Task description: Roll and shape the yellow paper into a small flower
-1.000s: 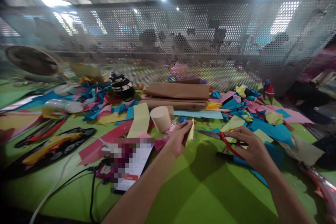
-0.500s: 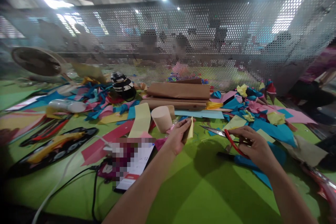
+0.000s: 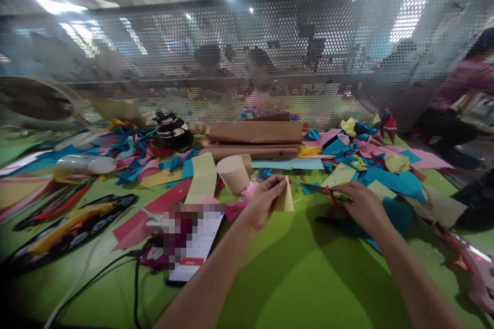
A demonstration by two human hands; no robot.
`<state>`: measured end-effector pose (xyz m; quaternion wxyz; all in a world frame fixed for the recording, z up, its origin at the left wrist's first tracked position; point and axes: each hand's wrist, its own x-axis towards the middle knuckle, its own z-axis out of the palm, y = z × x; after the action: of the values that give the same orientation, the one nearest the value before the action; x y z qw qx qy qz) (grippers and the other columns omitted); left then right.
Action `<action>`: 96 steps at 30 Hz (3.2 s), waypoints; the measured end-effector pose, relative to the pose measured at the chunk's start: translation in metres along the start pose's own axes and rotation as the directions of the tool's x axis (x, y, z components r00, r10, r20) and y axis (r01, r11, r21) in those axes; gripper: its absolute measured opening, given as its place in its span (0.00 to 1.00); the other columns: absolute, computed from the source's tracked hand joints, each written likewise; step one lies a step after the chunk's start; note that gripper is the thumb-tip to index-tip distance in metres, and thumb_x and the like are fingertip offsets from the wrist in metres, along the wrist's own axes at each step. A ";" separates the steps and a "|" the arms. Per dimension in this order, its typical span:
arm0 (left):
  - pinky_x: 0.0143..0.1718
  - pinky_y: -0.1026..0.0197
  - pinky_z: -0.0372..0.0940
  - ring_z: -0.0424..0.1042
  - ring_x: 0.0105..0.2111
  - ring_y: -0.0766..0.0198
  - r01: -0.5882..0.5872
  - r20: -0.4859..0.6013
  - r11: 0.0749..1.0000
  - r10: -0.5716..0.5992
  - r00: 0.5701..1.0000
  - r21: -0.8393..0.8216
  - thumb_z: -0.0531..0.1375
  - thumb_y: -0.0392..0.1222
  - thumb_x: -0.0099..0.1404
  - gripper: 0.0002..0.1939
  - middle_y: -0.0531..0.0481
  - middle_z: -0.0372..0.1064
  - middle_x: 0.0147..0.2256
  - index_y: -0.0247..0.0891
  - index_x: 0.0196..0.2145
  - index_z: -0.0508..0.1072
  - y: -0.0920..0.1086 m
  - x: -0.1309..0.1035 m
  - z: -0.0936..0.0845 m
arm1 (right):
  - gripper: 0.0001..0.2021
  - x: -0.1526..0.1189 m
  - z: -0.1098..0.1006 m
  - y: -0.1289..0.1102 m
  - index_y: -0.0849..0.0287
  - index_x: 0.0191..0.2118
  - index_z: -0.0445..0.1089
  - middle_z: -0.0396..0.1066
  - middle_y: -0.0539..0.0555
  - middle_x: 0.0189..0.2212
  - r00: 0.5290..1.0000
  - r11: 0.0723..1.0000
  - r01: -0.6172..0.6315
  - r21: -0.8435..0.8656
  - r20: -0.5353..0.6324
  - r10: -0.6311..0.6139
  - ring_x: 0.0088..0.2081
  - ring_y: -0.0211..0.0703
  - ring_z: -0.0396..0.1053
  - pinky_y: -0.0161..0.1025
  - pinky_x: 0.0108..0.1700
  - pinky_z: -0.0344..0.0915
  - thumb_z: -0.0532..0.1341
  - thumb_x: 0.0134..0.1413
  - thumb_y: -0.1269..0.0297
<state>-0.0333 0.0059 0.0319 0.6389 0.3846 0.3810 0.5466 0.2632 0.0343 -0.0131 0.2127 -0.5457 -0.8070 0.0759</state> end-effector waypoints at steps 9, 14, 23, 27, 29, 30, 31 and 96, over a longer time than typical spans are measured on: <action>0.42 0.63 0.63 0.70 0.37 0.64 -0.008 0.102 0.993 -0.004 0.995 0.115 0.73 0.43 0.52 0.16 0.50 0.74 0.36 0.37 0.37 0.77 -0.020 0.000 0.012 | 0.11 -0.005 -0.011 -0.056 0.54 0.43 0.78 0.77 0.58 0.42 0.992 0.924 0.027 0.381 -0.122 0.021 0.44 0.52 0.74 0.45 0.47 0.69 0.59 0.64 0.58; 0.42 0.61 0.64 0.70 0.36 0.64 -0.058 0.151 0.980 0.029 0.988 0.190 0.70 0.39 0.54 0.12 0.51 0.73 0.35 0.37 0.36 0.75 -0.034 0.000 0.014 | 0.11 -0.010 -0.007 -0.085 0.56 0.37 0.78 0.76 0.54 0.32 0.997 0.728 -0.068 0.683 0.019 0.076 0.34 0.45 0.72 0.38 0.35 0.67 0.63 0.61 0.54; 0.41 0.62 0.63 0.69 0.34 0.65 -0.077 0.194 0.964 0.028 0.981 0.253 0.69 0.40 0.55 0.11 0.51 0.73 0.33 0.36 0.37 0.75 -0.041 -0.003 0.018 | 0.12 -0.013 0.003 -0.082 0.58 0.33 0.76 0.74 0.52 0.29 0.995 0.683 -0.093 0.724 0.050 0.082 0.32 0.42 0.70 0.36 0.33 0.64 0.64 0.59 0.54; 0.40 0.62 0.63 0.69 0.35 0.65 -0.082 0.195 0.959 0.028 0.980 0.273 0.69 0.40 0.56 0.11 0.51 0.73 0.34 0.36 0.37 0.76 -0.042 -0.003 0.018 | 0.12 -0.013 0.003 -0.082 0.59 0.33 0.76 0.73 0.51 0.28 0.994 0.677 -0.110 0.728 0.071 0.086 0.31 0.41 0.69 0.36 0.32 0.63 0.65 0.59 0.55; 0.40 0.62 0.63 0.69 0.35 0.65 -0.079 0.194 0.960 0.027 0.981 0.268 0.69 0.40 0.56 0.11 0.50 0.73 0.34 0.36 0.37 0.76 -0.042 -0.003 0.018 | 0.12 -0.013 0.003 -0.083 0.59 0.32 0.75 0.73 0.51 0.28 0.993 0.685 -0.118 0.718 0.075 0.093 0.31 0.41 0.68 0.36 0.32 0.62 0.65 0.58 0.55; 0.40 0.62 0.63 0.69 0.35 0.65 -0.080 0.194 0.961 0.028 0.981 0.265 0.69 0.40 0.56 0.11 0.50 0.73 0.34 0.36 0.37 0.76 -0.043 -0.003 0.018 | 0.12 -0.013 0.002 -0.084 0.59 0.32 0.75 0.72 0.51 0.28 0.993 0.693 -0.118 0.712 0.074 0.093 0.31 0.41 0.68 0.36 0.32 0.62 0.65 0.58 0.54; 0.40 0.62 0.63 0.70 0.35 0.64 -0.081 0.193 0.961 0.029 0.981 0.265 0.70 0.40 0.56 0.11 0.50 0.74 0.34 0.36 0.37 0.76 -0.043 -0.003 0.018 | 0.12 -0.013 0.002 -0.084 0.59 0.32 0.75 0.72 0.51 0.28 0.993 0.700 -0.114 0.705 0.071 0.091 0.31 0.41 0.68 0.36 0.32 0.62 0.65 0.58 0.55; 0.36 0.62 0.61 0.67 0.32 0.64 -0.109 0.162 0.906 0.046 0.986 0.408 0.67 0.52 0.60 0.15 0.51 0.71 0.30 0.36 0.32 0.75 -0.034 -0.003 0.015 | 0.13 -0.016 0.012 -0.088 0.57 0.35 0.74 0.72 0.52 0.27 0.985 0.637 -0.141 0.758 0.039 0.171 0.29 0.42 0.68 0.36 0.30 0.64 0.64 0.59 0.51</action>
<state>-0.0061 -0.0014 0.0071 0.5466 0.5664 0.4242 0.4477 0.1886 -0.0139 0.0034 0.4280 -0.4757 -0.6473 0.4140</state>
